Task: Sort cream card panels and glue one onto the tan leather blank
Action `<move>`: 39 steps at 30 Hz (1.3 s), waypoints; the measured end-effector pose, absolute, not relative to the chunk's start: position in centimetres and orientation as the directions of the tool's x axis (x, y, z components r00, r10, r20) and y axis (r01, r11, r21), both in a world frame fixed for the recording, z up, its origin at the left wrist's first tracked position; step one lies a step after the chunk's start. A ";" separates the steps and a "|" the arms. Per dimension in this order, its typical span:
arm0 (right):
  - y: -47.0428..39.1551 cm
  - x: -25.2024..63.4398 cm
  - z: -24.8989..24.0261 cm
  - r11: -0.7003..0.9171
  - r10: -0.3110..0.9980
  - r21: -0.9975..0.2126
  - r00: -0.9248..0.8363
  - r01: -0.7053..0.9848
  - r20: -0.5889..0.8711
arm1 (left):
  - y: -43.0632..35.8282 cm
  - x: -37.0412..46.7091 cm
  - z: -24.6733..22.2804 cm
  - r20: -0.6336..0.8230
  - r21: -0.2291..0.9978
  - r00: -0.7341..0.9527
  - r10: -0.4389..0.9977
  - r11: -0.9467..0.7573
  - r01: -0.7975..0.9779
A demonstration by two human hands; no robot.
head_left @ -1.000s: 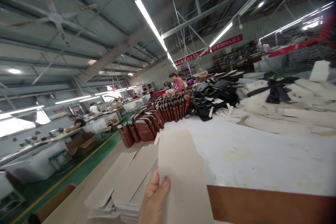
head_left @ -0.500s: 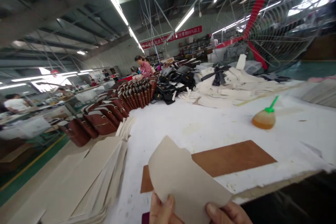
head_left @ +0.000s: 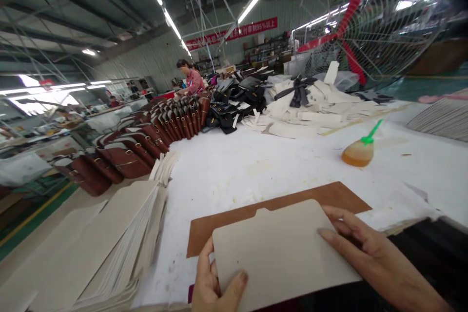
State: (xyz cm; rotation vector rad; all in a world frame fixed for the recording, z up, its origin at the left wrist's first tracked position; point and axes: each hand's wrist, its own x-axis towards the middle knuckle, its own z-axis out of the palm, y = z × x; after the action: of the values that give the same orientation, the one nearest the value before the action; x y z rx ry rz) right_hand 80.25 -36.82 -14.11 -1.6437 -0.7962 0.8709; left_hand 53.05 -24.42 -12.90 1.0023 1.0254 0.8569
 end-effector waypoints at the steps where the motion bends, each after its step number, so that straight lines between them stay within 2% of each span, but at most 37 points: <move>1: -36.3 80.6 -13.9 -0.213 0.841 -0.962 0.534 0.169 -0.092 | -24.2 53.4 -12.8 -0.265 0.949 0.304 0.915 0.303 -0.083; 3: -35.3 81.2 -13.6 -0.223 0.847 -0.932 0.531 0.286 -0.039 | -23.8 53.9 -12.7 -0.262 0.955 0.313 0.913 0.291 -0.051; 7: -34.3 81.6 -13.9 -0.245 0.850 -0.913 0.525 0.325 -0.041 | -23.3 54.3 -13.1 -0.251 0.966 0.304 0.919 0.260 0.011; 10: -34.0 81.8 -14.8 -0.276 0.855 -0.874 0.517 0.400 -0.034 | -22.9 54.2 -13.2 -0.199 0.964 0.289 0.936 0.134 0.230; 11: -33.9 81.9 -15.2 -0.311 0.854 -0.837 0.519 0.450 -0.039 | -22.7 54.2 -13.1 -0.185 0.933 0.296 0.937 0.073 0.353; 13: -33.7 81.9 -16.0 -0.418 0.834 -0.722 0.548 0.551 -0.065 | -22.5 54.2 -12.7 -0.199 0.790 0.314 0.928 -0.038 0.611; 16: -33.3 81.8 -17.0 -0.538 0.795 -0.557 0.600 0.633 -0.086 | -22.3 54.4 -12.0 -0.248 0.582 0.316 0.916 -0.119 0.804; 24: -32.9 81.5 -17.1 -0.541 0.795 -0.505 0.605 0.673 -0.045 | -21.5 54.5 -12.1 -0.289 0.409 0.312 0.905 -0.178 0.895; 31: -33.0 80.6 -17.0 -0.490 0.806 -0.463 0.586 0.738 0.082 | -21.9 54.6 -12.9 -0.217 0.369 0.259 0.941 -0.167 0.914; 33: -33.0 80.3 -16.9 -0.471 0.807 -0.456 0.578 0.756 0.124 | -22.1 54.3 -13.9 -0.152 0.350 0.247 0.957 -0.181 0.919; 35: -33.0 80.1 -17.0 -0.463 0.798 -0.456 0.582 0.760 0.161 | -22.1 53.8 -15.2 -0.015 0.349 0.259 0.966 -0.238 0.906; 37: -33.1 80.2 -17.3 -0.450 0.786 -0.475 0.588 0.756 0.191 | -21.7 53.0 -16.4 0.201 0.325 0.322 0.925 -0.373 0.869; 39: -33.4 80.5 -17.5 -0.411 0.783 -0.519 0.581 0.750 0.220 | -21.2 52.4 -17.3 0.432 0.259 0.416 0.800 -0.552 0.793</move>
State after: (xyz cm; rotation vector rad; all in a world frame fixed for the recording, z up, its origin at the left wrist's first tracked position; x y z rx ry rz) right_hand 80.52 -33.36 -17.47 -2.2358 -1.2159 0.0765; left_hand 52.44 -21.23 -17.27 2.6312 1.4796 0.8148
